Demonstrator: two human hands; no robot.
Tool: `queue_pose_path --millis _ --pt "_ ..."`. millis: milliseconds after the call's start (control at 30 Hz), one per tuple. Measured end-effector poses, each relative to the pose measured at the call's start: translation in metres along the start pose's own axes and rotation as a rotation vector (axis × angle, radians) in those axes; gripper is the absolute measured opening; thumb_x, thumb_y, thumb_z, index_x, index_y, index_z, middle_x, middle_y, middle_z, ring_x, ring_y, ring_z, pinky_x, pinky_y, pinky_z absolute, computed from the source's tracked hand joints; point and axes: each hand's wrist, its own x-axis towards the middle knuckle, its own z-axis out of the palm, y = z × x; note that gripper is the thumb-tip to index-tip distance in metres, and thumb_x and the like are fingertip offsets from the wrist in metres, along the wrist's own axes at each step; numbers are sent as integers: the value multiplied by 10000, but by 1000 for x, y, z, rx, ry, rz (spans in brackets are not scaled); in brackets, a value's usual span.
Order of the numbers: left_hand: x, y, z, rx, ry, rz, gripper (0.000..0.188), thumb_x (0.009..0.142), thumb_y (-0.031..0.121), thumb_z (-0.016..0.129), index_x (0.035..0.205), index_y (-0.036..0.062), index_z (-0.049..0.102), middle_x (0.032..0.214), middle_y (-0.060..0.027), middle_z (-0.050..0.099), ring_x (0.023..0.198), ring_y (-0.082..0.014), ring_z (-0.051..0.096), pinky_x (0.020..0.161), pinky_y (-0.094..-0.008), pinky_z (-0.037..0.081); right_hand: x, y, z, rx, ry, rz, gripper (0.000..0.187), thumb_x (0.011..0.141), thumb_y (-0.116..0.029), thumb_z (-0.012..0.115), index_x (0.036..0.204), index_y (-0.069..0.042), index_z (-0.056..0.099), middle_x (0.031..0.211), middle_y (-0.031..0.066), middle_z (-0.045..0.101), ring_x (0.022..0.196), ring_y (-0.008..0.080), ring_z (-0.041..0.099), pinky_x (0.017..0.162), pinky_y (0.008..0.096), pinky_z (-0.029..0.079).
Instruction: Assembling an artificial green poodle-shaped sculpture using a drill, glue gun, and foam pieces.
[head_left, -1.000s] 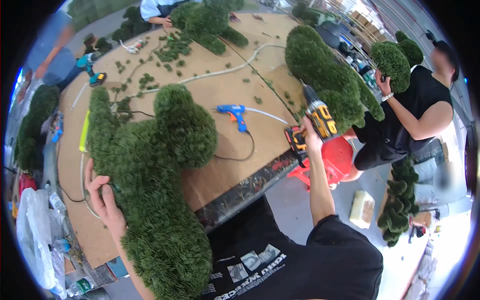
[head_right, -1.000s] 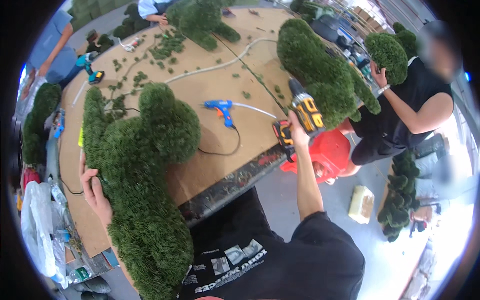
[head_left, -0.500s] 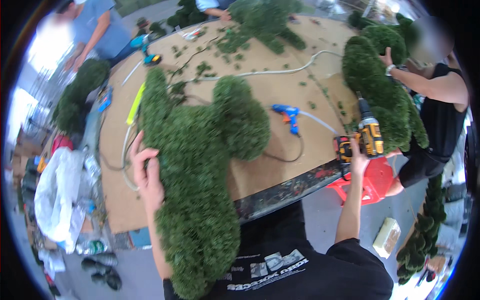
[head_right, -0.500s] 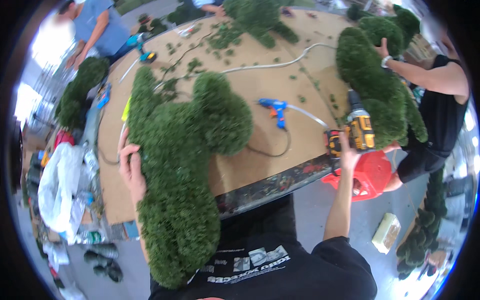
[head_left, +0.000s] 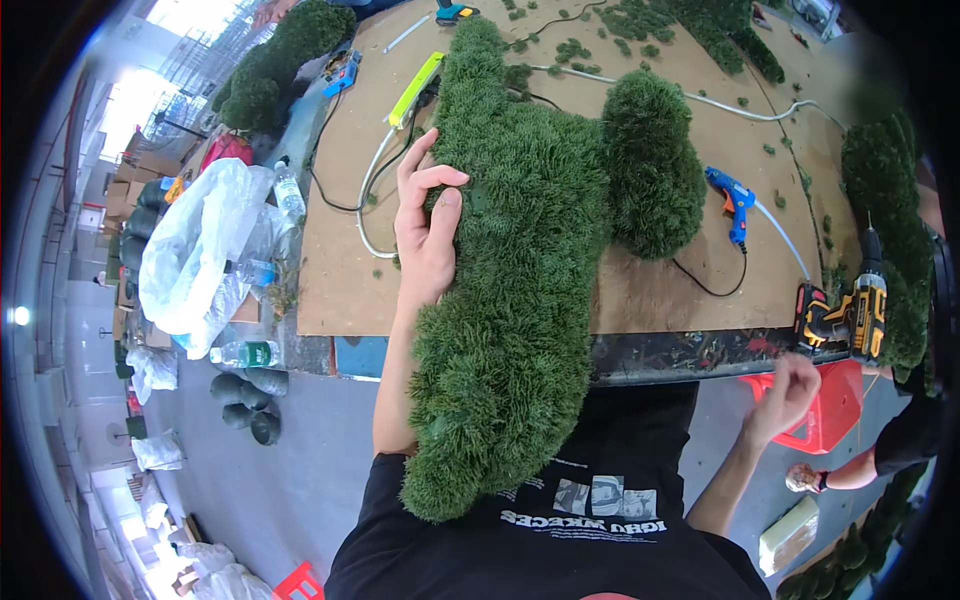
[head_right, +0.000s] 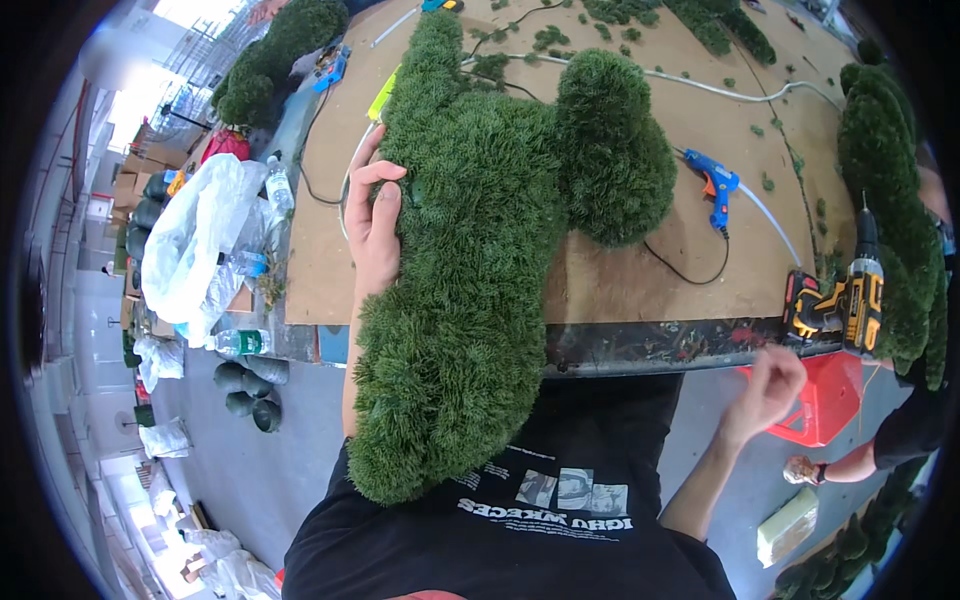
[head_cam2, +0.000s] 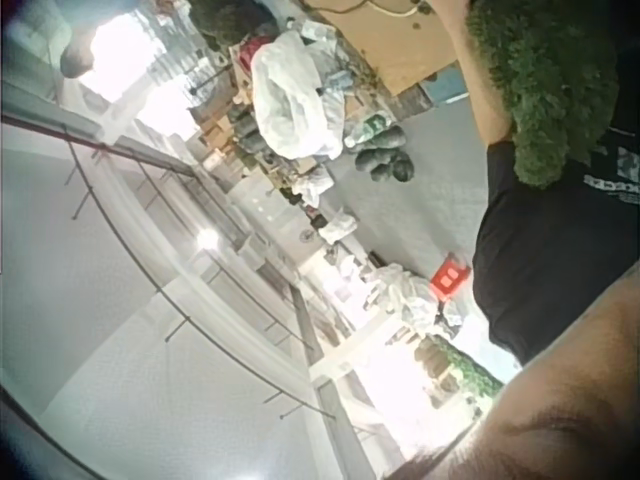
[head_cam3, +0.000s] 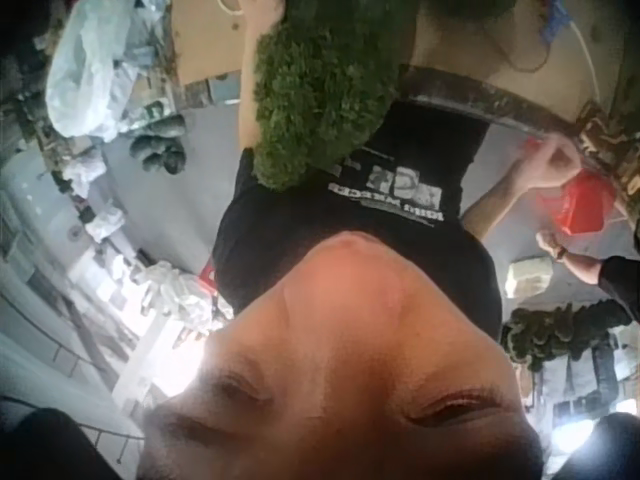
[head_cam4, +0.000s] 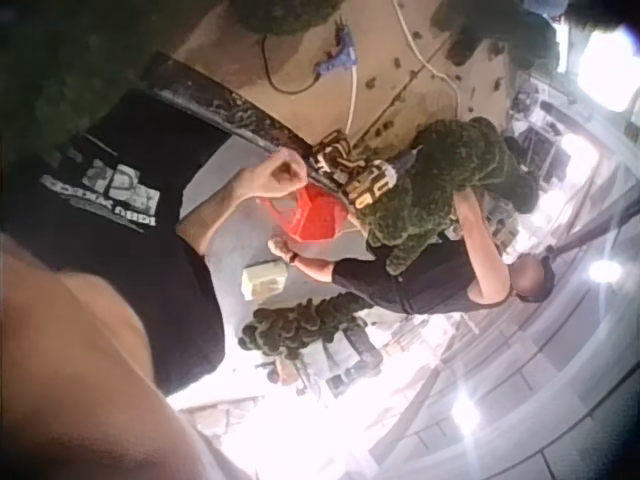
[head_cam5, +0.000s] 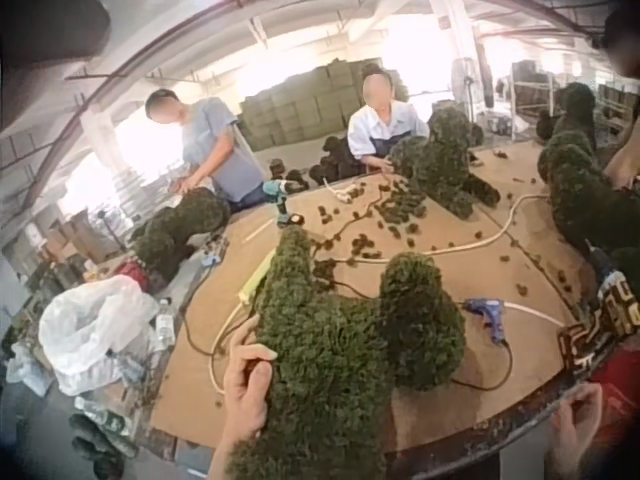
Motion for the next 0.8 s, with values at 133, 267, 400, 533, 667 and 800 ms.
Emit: queue_pose_path --millis 133,267,400,533,667,800 --pt "-1 -1 -1 -29 6 5 152 997 107 578 1125 92 659 1570 -205 415 1487 -318 365 1203 -453 253 -3 -94 121 244 -368 12 289 864 101 698 1091 -32 580 1020 64 630 993 169 615 996 369 497" --pt "-5 0 -7 -8 16 -12 157 994 104 581 1133 95 656 1583 -200 394 1486 -319 361 1221 -458 231 13 -148 236 469 -746 -445 368 809 46 739 1138 -52 605 987 50 654 1111 248 668 1183 547 381" --pt "-1 0 2 -62 11 -44 164 983 82 589 1132 94 656 1584 -197 391 1492 -327 358 1225 -478 239 13 -165 303 494 -841 -569 327 793 16 714 1095 -60 615 921 53 654 1143 286 669 1203 574 346" --pt "0 -5 2 -106 9 -71 160 975 65 591 1121 84 654 1595 -184 380 1498 -310 350 1202 -466 283 9 -157 325 424 -883 -603 272 814 -17 684 1072 -55 605 1101 48 690 1192 295 650 1217 587 321" --pt "-3 -4 0 -149 18 -113 161 973 69 588 1124 84 644 1590 -183 385 1494 -311 354 1202 -468 284 6 -168 322 546 -941 -433 408 802 -4 685 1203 -31 614 1198 93 674 1235 297 633 1193 462 385" --pt "-2 -4 0 -64 13 -63 170 973 64 574 1130 84 635 1581 -190 394 1491 -331 355 1221 -482 246 19 -167 304 667 -894 -357 437 796 4 690 1224 -27 614 1201 113 665 1219 289 641 1155 388 424"
